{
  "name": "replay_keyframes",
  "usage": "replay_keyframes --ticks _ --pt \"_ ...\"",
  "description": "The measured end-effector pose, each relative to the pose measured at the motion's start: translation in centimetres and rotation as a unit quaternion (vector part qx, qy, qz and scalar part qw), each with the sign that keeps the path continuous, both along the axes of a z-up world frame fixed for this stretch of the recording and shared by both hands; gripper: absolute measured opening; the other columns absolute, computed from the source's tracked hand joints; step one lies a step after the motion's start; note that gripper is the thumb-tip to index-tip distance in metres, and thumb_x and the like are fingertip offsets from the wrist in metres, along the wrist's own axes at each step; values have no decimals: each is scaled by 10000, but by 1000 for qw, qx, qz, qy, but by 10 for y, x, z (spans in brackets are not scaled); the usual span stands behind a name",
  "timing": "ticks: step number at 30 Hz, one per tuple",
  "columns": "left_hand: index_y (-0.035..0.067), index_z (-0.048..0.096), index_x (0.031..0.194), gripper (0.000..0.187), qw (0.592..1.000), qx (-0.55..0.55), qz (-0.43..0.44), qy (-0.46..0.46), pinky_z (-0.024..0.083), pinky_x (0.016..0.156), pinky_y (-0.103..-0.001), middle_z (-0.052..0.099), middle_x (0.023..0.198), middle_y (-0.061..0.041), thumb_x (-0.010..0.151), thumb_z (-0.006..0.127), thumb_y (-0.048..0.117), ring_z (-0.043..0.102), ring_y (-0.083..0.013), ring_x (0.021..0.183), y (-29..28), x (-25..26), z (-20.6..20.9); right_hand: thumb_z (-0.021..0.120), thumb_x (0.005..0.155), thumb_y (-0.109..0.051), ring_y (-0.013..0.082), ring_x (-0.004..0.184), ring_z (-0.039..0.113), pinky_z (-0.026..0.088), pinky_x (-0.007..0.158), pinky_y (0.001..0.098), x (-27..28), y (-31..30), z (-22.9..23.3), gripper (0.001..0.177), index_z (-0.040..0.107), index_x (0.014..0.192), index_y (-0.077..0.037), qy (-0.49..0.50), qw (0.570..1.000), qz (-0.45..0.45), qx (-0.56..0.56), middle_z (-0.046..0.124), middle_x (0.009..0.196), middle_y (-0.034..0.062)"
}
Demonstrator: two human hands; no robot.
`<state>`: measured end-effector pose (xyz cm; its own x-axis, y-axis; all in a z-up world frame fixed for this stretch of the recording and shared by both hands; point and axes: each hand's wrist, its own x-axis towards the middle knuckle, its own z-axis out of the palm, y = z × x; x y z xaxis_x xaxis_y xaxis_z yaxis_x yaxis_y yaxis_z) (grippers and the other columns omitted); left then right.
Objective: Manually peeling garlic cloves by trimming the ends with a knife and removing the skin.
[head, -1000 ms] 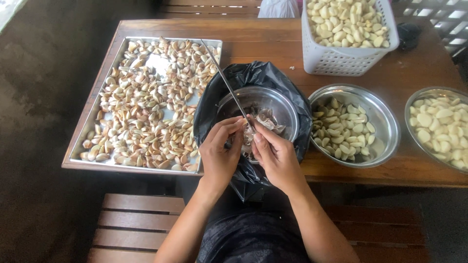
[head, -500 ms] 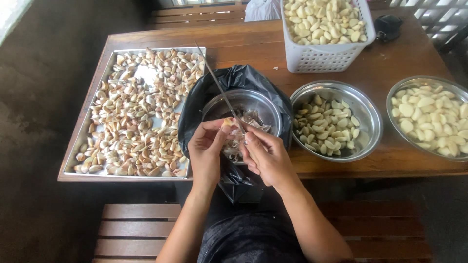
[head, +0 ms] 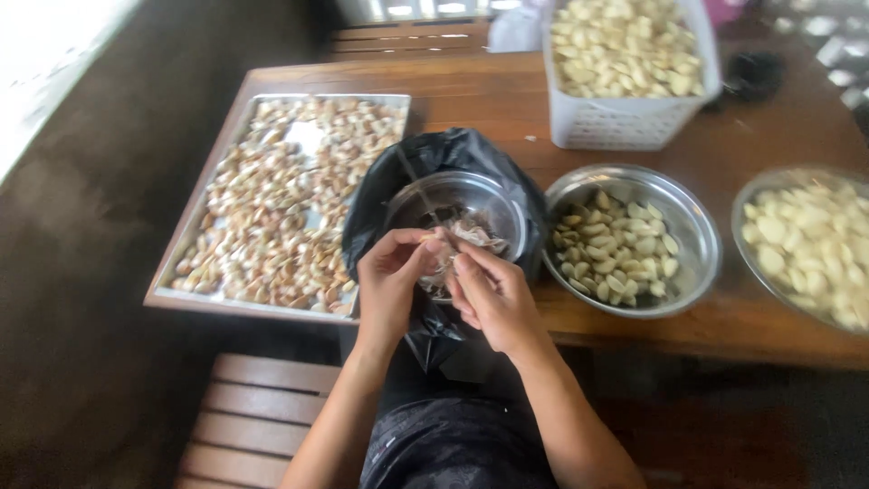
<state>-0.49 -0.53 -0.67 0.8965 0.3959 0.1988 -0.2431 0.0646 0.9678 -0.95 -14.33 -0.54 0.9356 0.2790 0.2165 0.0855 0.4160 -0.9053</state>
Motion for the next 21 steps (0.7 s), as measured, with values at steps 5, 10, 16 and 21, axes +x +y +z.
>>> replay_keyframes --ticks 5,10,16,21 --pt "0 763 965 122 998 -45 -31 -34 588 646 -255 741 806 -96 862 806 52 677 -126 685 -2 -7 4 496 1052 -147 118 447 495 412 321 205 -1 -7 -2 388 589 1381 36 -11 1000 -2 -24 573 655 147" --pt "-6 765 1016 159 997 -71 -14 -9 572 654 -236 726 748 -113 893 785 93 686 -120 653 -8 -10 7 476 1057 -134 121 443 491 424 332 206 2 -11 -7 388 583 1387 39 -20 999 13 -28 570 653 145" --pt "-27 744 1052 195 994 -111 4 5 589 658 -235 737 763 -131 925 752 121 712 -142 641 -15 -5 -3 476 1060 -145 123 448 498 425 335 210 4 -17 -10 392 574 1389 45 -15 999 16 -28 574 668 146" --pt "-35 727 1075 183 989 -151 3 1 582 690 -231 727 776 -124 962 702 106 712 -142 657 -26 -2 2 493 1056 -145 128 445 500 420 321 212 10 -21 -15 382 595 1379 32 -16 1000 6 -20 574 661 152"
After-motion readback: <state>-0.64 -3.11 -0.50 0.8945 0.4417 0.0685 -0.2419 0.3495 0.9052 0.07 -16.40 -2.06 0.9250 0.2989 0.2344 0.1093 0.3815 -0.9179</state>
